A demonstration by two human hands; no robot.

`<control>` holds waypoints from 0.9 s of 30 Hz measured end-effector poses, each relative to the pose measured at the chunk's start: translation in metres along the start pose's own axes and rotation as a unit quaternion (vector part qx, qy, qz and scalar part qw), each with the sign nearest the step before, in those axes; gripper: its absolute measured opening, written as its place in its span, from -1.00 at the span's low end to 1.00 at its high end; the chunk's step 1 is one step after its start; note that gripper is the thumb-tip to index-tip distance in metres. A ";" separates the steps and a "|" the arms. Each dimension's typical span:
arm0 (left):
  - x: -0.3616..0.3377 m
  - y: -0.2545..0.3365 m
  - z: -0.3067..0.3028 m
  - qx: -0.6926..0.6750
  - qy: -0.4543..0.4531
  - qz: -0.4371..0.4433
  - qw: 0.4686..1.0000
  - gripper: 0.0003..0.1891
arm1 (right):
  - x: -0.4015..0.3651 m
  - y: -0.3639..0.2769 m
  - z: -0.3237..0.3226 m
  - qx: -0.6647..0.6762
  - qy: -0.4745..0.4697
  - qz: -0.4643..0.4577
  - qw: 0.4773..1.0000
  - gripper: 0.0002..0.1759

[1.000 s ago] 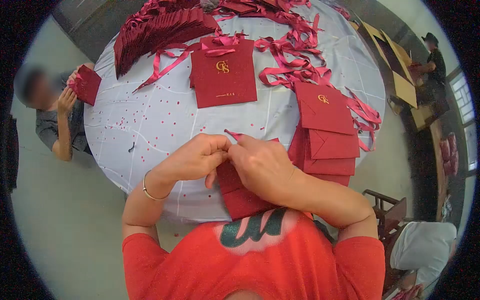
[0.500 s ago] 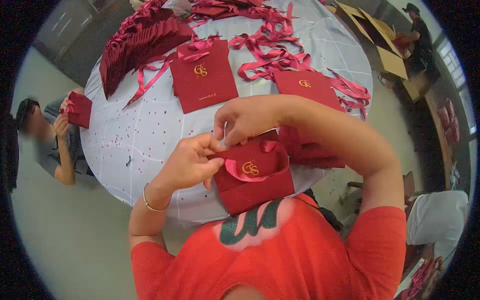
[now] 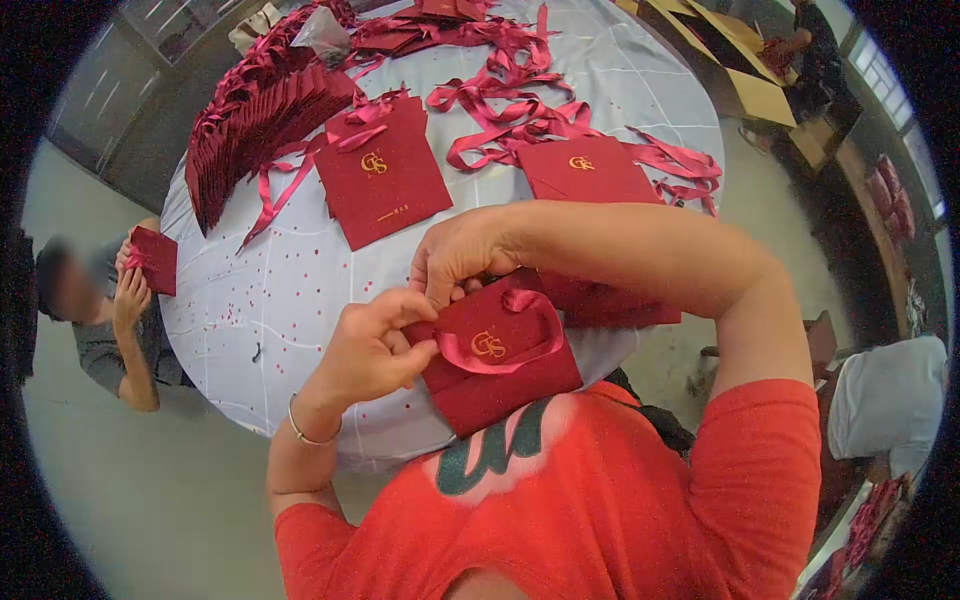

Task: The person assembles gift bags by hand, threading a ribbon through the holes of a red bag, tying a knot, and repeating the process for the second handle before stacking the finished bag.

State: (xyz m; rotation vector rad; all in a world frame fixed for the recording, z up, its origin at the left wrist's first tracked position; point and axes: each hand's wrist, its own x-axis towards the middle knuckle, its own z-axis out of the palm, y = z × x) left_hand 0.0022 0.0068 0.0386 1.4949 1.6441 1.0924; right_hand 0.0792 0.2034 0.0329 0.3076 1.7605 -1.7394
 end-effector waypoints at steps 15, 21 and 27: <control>0.001 -0.002 0.003 0.050 -0.014 0.071 0.996 -0.86 | -0.005 -0.002 0.007 0.016 0.205 -0.056 0.977 -0.64; 0.000 -0.001 -0.002 0.047 -0.033 0.071 0.996 -0.79 | -0.003 -0.005 -0.010 -0.125 0.272 -0.142 0.944 -0.78; 0.002 0.000 -0.004 0.050 -0.046 0.030 0.997 -0.66 | -0.006 0.016 -0.023 -0.414 0.357 -0.128 0.827 -0.67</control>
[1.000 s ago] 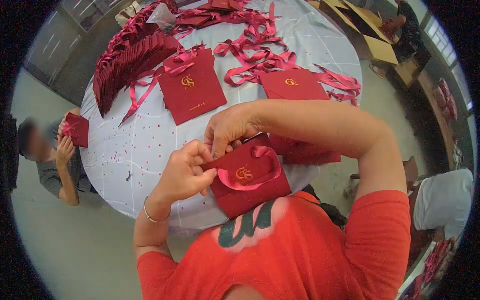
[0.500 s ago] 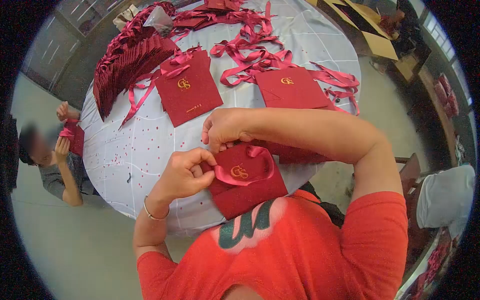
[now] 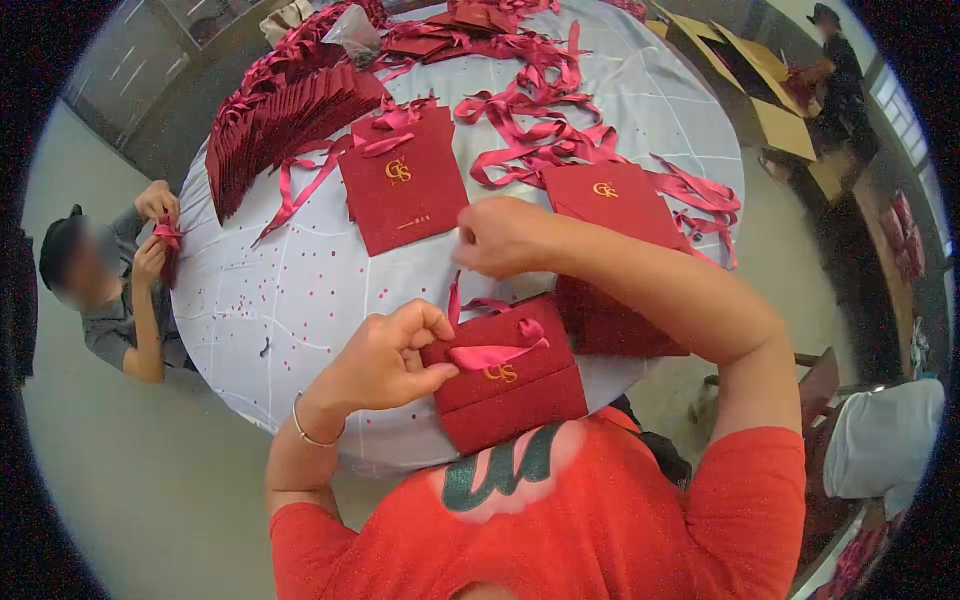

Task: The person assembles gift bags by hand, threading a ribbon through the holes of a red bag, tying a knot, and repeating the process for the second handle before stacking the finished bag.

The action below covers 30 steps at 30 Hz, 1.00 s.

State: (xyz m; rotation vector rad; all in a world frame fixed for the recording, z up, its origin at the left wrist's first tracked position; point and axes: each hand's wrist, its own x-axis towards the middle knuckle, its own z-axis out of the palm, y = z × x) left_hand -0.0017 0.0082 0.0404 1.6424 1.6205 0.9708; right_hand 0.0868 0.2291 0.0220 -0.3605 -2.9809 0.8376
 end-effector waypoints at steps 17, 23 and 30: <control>0.004 -0.011 0.000 0.015 0.002 -0.011 1.000 -0.69 | -0.006 0.001 -0.009 0.414 -0.168 0.166 0.879 -0.69; 0.004 -0.011 0.002 0.021 0.013 0.001 1.000 -0.68 | 0.001 0.008 0.003 0.297 -0.156 0.176 0.925 -0.72; 0.004 -0.008 0.002 0.028 0.013 0.012 0.999 -0.64 | 0.010 -0.006 0.010 0.230 -0.180 0.141 0.946 -0.70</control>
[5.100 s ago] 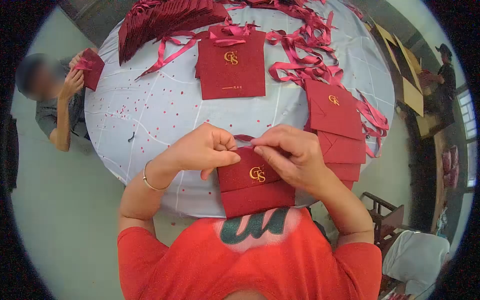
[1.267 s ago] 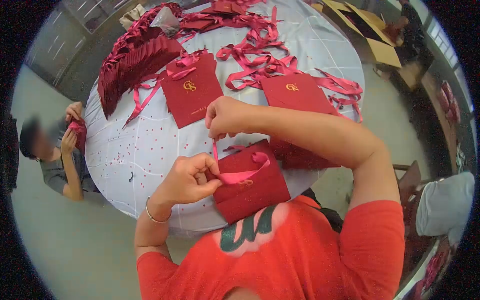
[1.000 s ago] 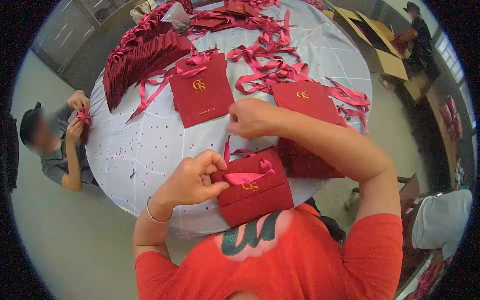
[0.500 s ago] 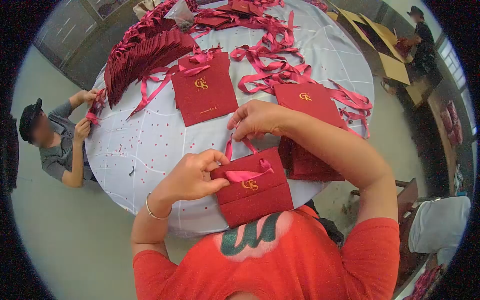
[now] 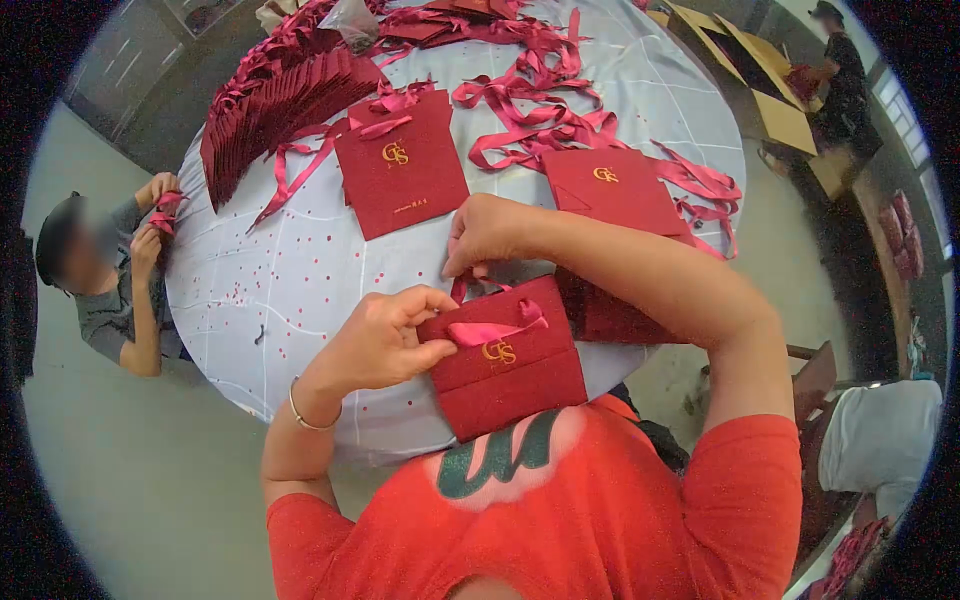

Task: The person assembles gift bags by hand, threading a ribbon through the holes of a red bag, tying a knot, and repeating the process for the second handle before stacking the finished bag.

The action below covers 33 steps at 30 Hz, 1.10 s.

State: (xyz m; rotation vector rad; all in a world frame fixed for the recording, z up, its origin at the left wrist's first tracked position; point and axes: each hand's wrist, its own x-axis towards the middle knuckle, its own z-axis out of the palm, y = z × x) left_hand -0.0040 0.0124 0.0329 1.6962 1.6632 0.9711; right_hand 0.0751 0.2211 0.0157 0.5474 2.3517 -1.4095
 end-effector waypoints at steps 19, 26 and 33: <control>0.002 -0.006 0.008 -0.094 -0.024 -0.123 0.988 -0.68 | 0.022 0.014 0.003 0.086 0.210 -0.115 0.967 -0.78; 0.005 -0.018 0.009 -0.130 -0.046 -0.142 0.980 -0.70 | -0.072 0.008 -0.007 -0.068 0.112 -0.236 0.963 -0.84; 0.007 -0.022 0.010 -0.157 -0.061 -0.158 0.973 -0.69 | -0.099 0.023 0.009 -0.170 0.135 -0.315 0.924 -0.86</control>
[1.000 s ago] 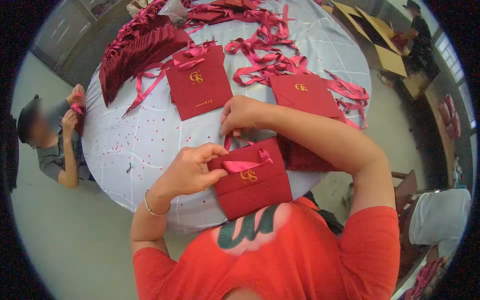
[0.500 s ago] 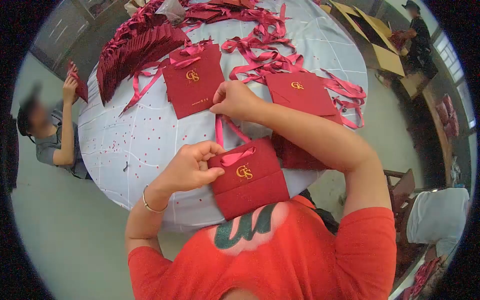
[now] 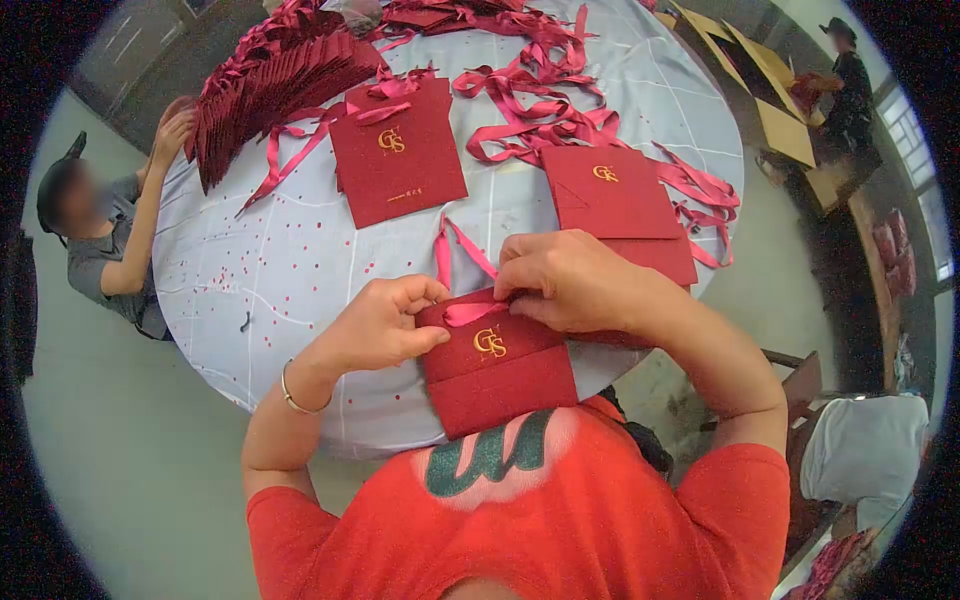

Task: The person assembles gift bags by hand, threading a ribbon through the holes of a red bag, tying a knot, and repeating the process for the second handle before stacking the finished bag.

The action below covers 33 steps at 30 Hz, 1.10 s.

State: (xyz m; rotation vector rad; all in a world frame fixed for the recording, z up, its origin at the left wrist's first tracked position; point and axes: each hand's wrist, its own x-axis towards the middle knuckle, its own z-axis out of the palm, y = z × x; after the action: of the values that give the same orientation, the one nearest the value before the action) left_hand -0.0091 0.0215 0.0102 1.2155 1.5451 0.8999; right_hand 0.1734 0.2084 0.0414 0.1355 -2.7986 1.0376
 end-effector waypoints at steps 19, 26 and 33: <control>-0.005 0.007 0.000 0.033 0.008 0.022 0.999 -0.67 | 0.016 0.011 -0.003 0.032 0.033 0.184 0.982 -0.65; -0.010 0.016 0.005 0.119 0.052 0.106 0.986 -0.70 | 0.049 0.016 -0.014 -0.032 -0.209 0.253 0.944 -0.62; -0.009 0.012 0.005 0.066 0.051 0.071 0.994 -0.74 | 0.040 0.018 -0.006 0.061 -0.152 0.256 0.953 -0.67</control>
State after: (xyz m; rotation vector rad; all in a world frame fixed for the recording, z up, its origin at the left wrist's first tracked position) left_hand 0.0000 0.0151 0.0216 1.4072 1.6355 0.9781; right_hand 0.1320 0.2249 0.0415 -0.4857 -3.1296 1.4024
